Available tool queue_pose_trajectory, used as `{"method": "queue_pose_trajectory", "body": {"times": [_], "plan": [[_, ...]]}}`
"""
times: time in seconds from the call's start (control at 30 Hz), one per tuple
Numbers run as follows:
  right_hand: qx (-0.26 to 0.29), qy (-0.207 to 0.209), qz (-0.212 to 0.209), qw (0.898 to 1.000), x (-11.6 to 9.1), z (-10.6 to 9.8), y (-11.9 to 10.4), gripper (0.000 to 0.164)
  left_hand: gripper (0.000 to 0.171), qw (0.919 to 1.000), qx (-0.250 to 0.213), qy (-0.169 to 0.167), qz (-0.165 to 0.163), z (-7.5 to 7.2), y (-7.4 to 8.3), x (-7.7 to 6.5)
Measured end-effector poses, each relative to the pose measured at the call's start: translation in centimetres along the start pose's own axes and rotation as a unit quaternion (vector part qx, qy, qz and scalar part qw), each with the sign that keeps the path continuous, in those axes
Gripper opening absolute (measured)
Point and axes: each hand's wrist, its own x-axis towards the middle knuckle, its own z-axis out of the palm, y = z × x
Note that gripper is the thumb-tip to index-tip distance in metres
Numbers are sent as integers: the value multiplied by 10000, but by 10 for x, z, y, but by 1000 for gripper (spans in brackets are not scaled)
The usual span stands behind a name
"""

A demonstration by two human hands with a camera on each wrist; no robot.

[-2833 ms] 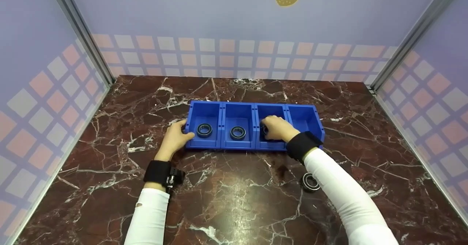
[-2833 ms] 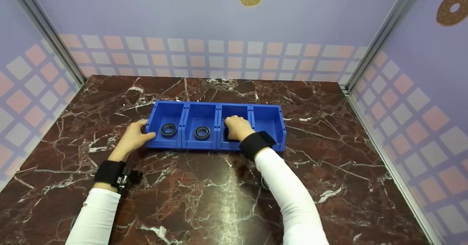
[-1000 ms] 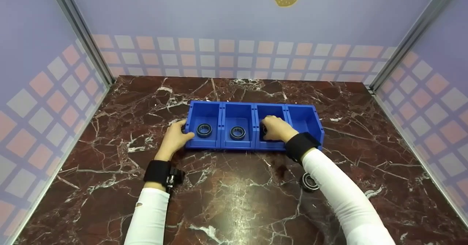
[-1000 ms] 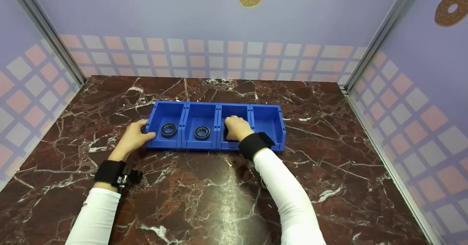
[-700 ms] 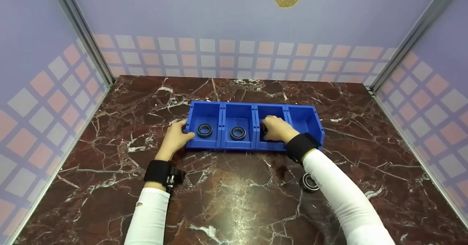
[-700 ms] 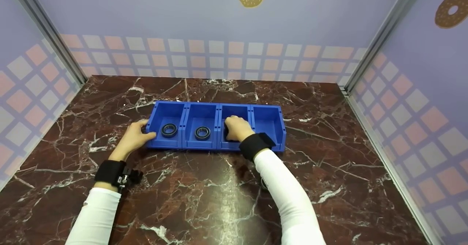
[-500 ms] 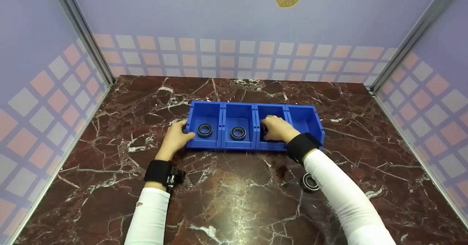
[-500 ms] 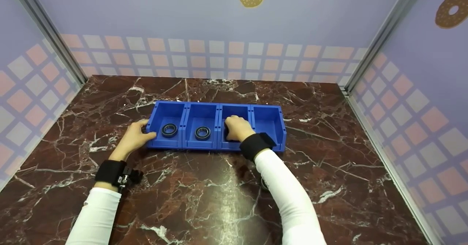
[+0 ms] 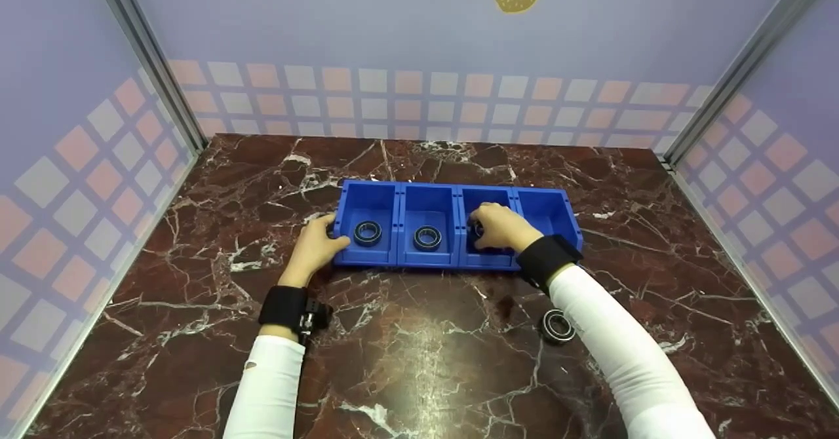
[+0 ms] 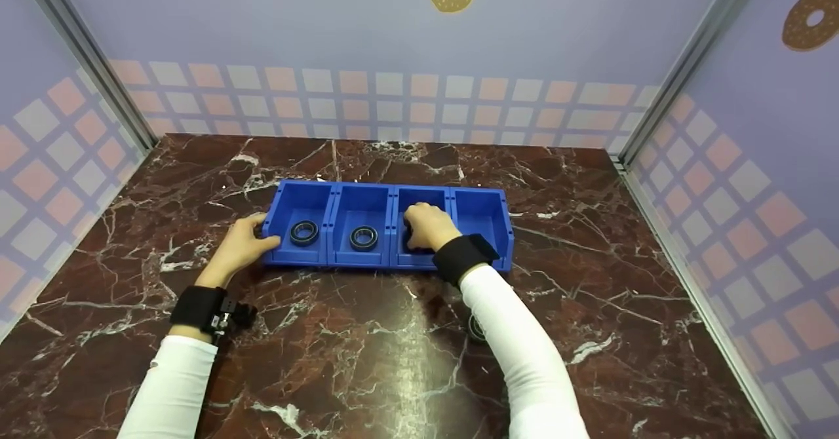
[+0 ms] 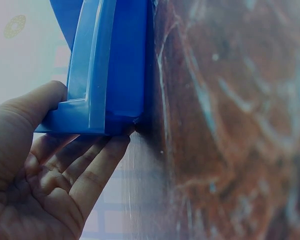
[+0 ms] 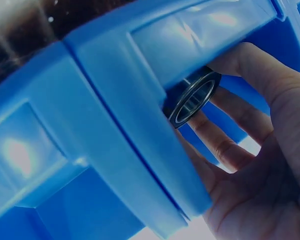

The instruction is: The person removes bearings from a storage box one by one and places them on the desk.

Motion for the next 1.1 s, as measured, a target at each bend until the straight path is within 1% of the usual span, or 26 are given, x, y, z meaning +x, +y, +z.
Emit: {"method": "queue_pose_trajectory", "body": {"times": [0.1,0.23,0.53,0.77,0.97,1.1], "plan": [[48,10,-9,10000,-1,-2,-1,34,67,10000,9,0,-12,0,0,0],[80,6,-54,10000,-3,-6,-2,34,66,10000,15,44,43,0,0,1],[55,-48,-4,10000,-6,-16,-7,41,67,10000,43,-11,-25,-1,1,1],[138,-57,-76,9999,-6,-19,-10,36,66,10000,52,-17,-59,0,-1,1],[130,-58,-110,9998,-9,-25,-12,43,67,9999,56,-29,-78,1,0,1],[155,1,-132,9998,-11,-29,-12,44,67,9999,71,-17,-74,0,0,1]]}}
